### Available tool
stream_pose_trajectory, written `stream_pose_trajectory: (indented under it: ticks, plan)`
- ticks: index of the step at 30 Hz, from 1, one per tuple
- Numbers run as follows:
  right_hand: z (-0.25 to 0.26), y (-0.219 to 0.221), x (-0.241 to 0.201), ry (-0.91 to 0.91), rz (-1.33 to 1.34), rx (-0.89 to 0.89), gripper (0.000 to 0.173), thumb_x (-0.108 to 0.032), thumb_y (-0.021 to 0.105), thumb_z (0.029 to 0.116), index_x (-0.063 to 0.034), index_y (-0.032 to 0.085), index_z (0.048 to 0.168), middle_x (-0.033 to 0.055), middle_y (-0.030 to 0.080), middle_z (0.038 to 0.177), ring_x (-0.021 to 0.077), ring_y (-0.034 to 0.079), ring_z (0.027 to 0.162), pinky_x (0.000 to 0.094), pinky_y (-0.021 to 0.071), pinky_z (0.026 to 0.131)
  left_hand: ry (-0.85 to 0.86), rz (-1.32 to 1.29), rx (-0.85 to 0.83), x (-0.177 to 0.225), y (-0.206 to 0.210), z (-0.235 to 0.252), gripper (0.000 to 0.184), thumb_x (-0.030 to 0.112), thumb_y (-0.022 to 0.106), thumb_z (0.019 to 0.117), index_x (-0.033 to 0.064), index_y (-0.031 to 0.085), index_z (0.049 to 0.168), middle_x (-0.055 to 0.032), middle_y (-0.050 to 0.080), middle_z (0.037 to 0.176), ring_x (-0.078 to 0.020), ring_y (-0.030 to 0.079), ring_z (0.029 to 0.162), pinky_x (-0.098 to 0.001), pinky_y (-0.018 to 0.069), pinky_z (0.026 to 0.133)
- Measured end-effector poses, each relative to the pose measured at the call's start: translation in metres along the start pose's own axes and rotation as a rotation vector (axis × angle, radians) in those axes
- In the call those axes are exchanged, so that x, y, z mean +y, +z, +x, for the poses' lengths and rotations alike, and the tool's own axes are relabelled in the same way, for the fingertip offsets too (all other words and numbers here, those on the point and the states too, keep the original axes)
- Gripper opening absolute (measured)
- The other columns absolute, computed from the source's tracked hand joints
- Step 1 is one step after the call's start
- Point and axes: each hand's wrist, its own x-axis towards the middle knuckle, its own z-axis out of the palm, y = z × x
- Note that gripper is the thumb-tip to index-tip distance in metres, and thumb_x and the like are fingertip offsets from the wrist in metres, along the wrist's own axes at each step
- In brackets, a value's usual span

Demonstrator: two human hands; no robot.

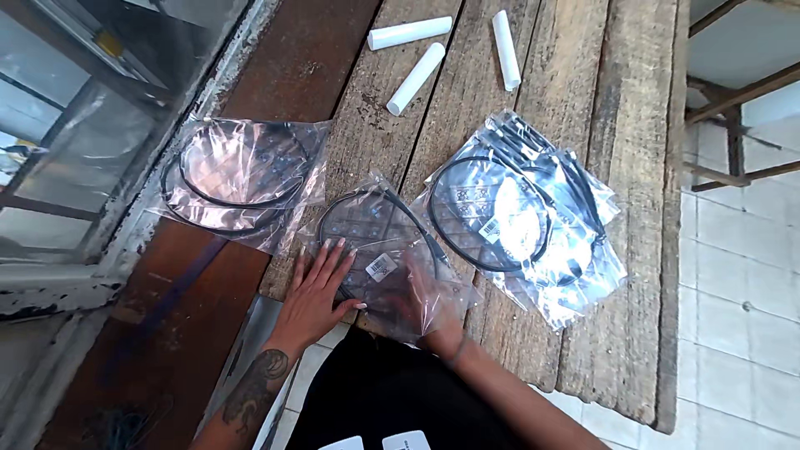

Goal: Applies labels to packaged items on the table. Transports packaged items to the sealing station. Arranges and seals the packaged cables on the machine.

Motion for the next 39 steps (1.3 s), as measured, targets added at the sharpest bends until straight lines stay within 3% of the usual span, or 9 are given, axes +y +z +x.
stream_pose_trajectory:
  ticks: [3, 5, 11, 16, 20, 23, 27, 31, 39]
  plan:
    - [-0.013, -0.009, 0.038, -0.491, -0.039, -0.058, 0.046, -0.025, 0.063, 0.0992, -0.0202, 0.059, 0.144, 0.0122, 0.055, 0.149, 0.0297, 0.048, 0.142, 0.0538, 0.0371, 0.118, -0.028, -0.021, 0.026, 0.005, 0.003, -0.002, 0.082, 0.074, 0.033, 0.0977, 0.0220, 0.036, 0.161, -0.0023, 0.023, 0.171, -0.0272, 0.017, 0.158, -0.0667, 0.0100, 0.123]
    - [-0.006, -0.001, 0.036, -0.610, -0.080, -0.147, 0.045, -0.027, 0.051, 0.1059, -0.0225, 0.052, 0.150, 0.0068, 0.049, 0.157, 0.0259, 0.038, 0.151, 0.0584, 0.0276, 0.123, -0.044, -0.022, 0.016, 0.008, 0.004, 0.000, 0.081, 0.074, 0.033, 0.0977, 0.0230, 0.035, 0.161, -0.0019, 0.022, 0.171, -0.0269, 0.015, 0.159, -0.0645, 0.0105, 0.124]
    - [0.014, 0.029, 0.028, -0.265, -0.039, 0.061, 0.064, -0.048, 0.036, 0.1079, -0.0029, 0.049, 0.151, 0.0112, 0.044, 0.160, 0.0235, 0.036, 0.151, 0.0551, 0.0215, 0.126, -0.014, -0.044, -0.037, -0.002, -0.002, -0.004, 0.081, 0.074, 0.038, 0.0965, 0.0263, 0.034, 0.162, -0.0003, 0.019, 0.172, -0.0255, 0.013, 0.159, -0.0599, 0.0132, 0.126]
    - [-0.052, -0.062, 0.001, -0.032, 0.634, 0.049, 0.067, -0.048, 0.022, 0.1117, -0.0019, 0.066, 0.132, 0.0089, 0.073, 0.125, 0.0167, 0.070, 0.117, 0.0399, 0.0580, 0.101, -0.039, -0.179, 0.059, 0.032, 0.010, 0.038, 0.073, 0.062, 0.051, 0.0976, 0.0196, 0.044, 0.157, -0.0125, 0.030, 0.167, -0.0378, 0.022, 0.155, -0.0676, 0.0161, 0.122]
    - [-0.093, -0.096, 0.042, 0.227, 0.417, 0.442, 0.047, -0.026, 0.044, 0.1104, 0.0114, 0.051, 0.139, 0.0195, 0.067, 0.131, 0.0167, 0.066, 0.123, 0.0346, 0.0531, 0.107, -0.013, -0.235, 0.029, 0.072, -0.012, 0.122, 0.078, 0.063, 0.056, 0.0962, 0.0192, 0.041, 0.159, -0.0082, 0.030, 0.168, -0.0326, 0.022, 0.156, -0.0665, 0.0115, 0.124]
    - [-0.111, -0.102, 0.059, 0.375, 0.321, 0.571, 0.046, -0.021, 0.051, 0.1069, 0.0179, 0.050, 0.131, 0.0242, 0.062, 0.128, 0.0139, 0.060, 0.123, 0.0290, 0.0473, 0.108, -0.294, -0.133, 0.172, 0.007, -0.040, 0.146, 0.076, 0.055, 0.054, 0.1008, 0.0042, 0.040, 0.156, -0.0231, 0.032, 0.163, -0.0437, 0.027, 0.152, -0.0708, 0.0209, 0.119]
    - [-0.075, -0.103, 0.007, 0.176, 0.672, 0.050, 0.049, -0.040, 0.039, 0.1106, -0.0019, 0.070, 0.104, 0.0038, 0.073, 0.091, 0.0090, 0.071, 0.083, 0.0319, 0.0615, 0.076, -0.512, -0.161, 0.201, -0.063, -0.032, 0.146, 0.052, 0.029, 0.039, 0.1104, -0.0030, 0.043, 0.152, -0.0286, 0.033, 0.161, -0.0463, 0.026, 0.152, -0.0701, 0.0125, 0.121]
    - [-0.034, -0.102, -0.026, -0.273, 1.020, -0.633, 0.059, -0.038, 0.035, 0.1119, 0.0031, 0.066, 0.082, 0.0084, 0.056, 0.064, 0.0163, 0.054, 0.059, 0.0353, 0.0443, 0.057, -0.313, -0.247, 0.262, -0.005, -0.089, 0.106, 0.052, 0.027, 0.030, 0.1127, -0.0085, 0.049, 0.145, -0.0278, 0.051, 0.149, -0.0448, 0.044, 0.143, -0.0654, 0.0223, 0.121]
    - [-0.020, -0.120, -0.022, -0.334, 1.295, -0.703, 0.022, -0.021, 0.069, 0.0980, -0.0006, 0.068, 0.091, 0.0008, 0.068, 0.082, 0.0016, 0.063, 0.074, 0.0197, 0.0536, 0.068, -0.043, -0.301, 0.166, 0.050, 0.020, -0.012, 0.060, 0.059, 0.052, 0.1004, 0.0160, 0.064, 0.141, -0.0091, 0.050, 0.155, -0.0332, 0.039, 0.149, -0.0654, 0.0248, 0.121]
